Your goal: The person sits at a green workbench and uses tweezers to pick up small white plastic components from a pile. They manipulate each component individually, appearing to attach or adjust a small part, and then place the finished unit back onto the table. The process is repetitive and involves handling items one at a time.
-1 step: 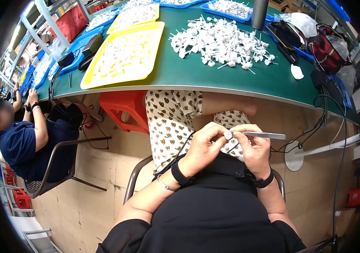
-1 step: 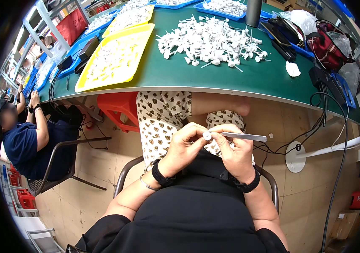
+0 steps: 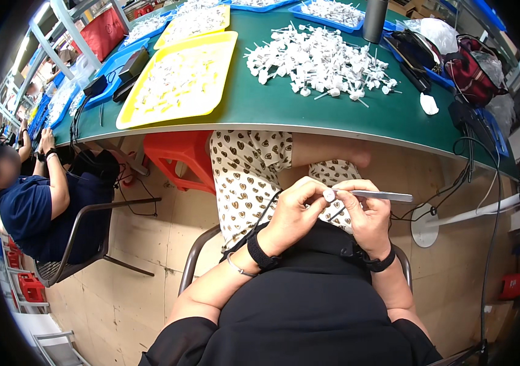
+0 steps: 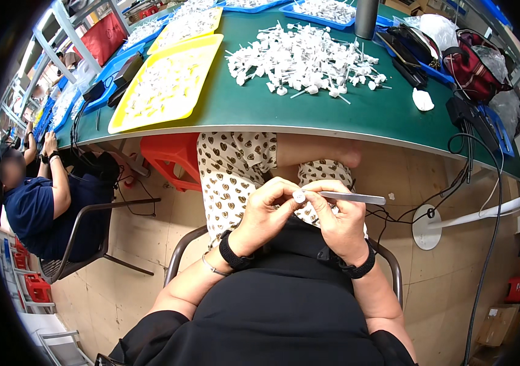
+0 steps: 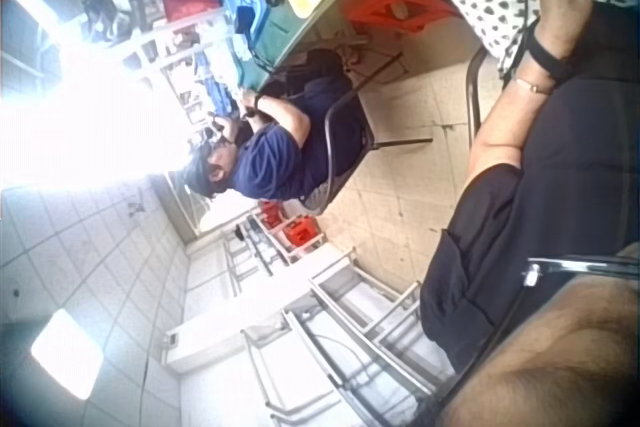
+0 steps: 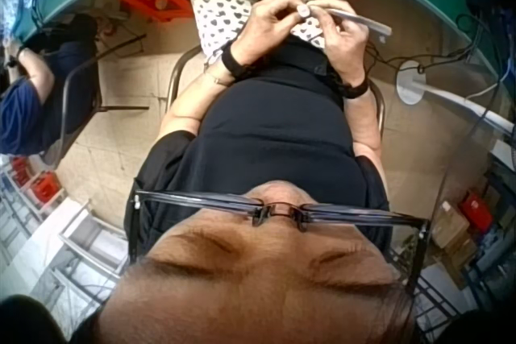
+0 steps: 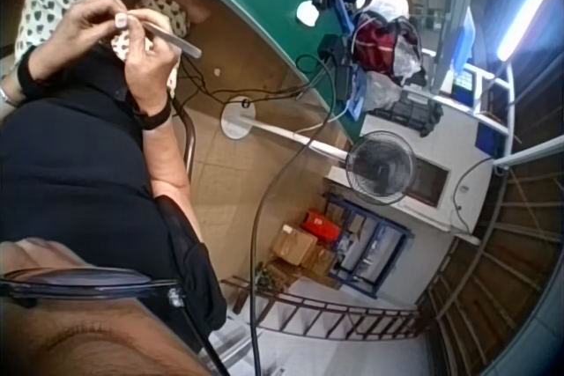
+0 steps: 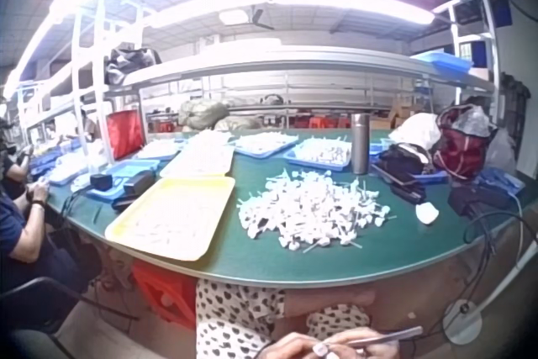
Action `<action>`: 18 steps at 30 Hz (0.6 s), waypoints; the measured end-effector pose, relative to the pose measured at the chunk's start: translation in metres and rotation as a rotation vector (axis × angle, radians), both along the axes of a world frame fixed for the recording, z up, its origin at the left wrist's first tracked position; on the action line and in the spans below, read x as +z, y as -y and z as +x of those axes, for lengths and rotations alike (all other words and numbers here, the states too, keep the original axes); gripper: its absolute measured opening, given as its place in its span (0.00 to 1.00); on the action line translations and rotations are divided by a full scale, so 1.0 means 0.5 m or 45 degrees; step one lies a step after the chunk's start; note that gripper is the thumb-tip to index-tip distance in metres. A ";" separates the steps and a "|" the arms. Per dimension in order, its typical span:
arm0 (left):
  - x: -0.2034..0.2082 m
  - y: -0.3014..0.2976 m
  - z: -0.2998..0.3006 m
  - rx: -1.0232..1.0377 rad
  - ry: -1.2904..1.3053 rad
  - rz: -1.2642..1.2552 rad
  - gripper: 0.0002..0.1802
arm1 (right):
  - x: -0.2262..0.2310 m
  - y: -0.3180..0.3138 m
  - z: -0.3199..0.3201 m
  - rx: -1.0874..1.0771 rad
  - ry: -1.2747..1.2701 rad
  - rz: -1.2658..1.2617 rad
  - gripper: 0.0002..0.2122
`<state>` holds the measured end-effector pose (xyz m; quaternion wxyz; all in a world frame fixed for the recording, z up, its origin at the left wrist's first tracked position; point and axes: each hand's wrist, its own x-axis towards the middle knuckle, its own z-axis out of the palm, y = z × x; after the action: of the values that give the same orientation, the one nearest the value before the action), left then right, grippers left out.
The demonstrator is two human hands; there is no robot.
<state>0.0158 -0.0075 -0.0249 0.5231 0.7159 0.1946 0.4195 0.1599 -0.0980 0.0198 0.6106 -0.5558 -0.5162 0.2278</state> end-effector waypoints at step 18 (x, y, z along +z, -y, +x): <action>0.003 0.010 0.001 0.011 0.016 -0.041 0.04 | 0.004 0.002 0.005 0.013 0.079 0.068 0.02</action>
<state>0.0160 -0.0123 -0.0236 0.5340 0.7038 0.2013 0.4231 0.1622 -0.0992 0.0217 0.6077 -0.5434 -0.5437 0.1994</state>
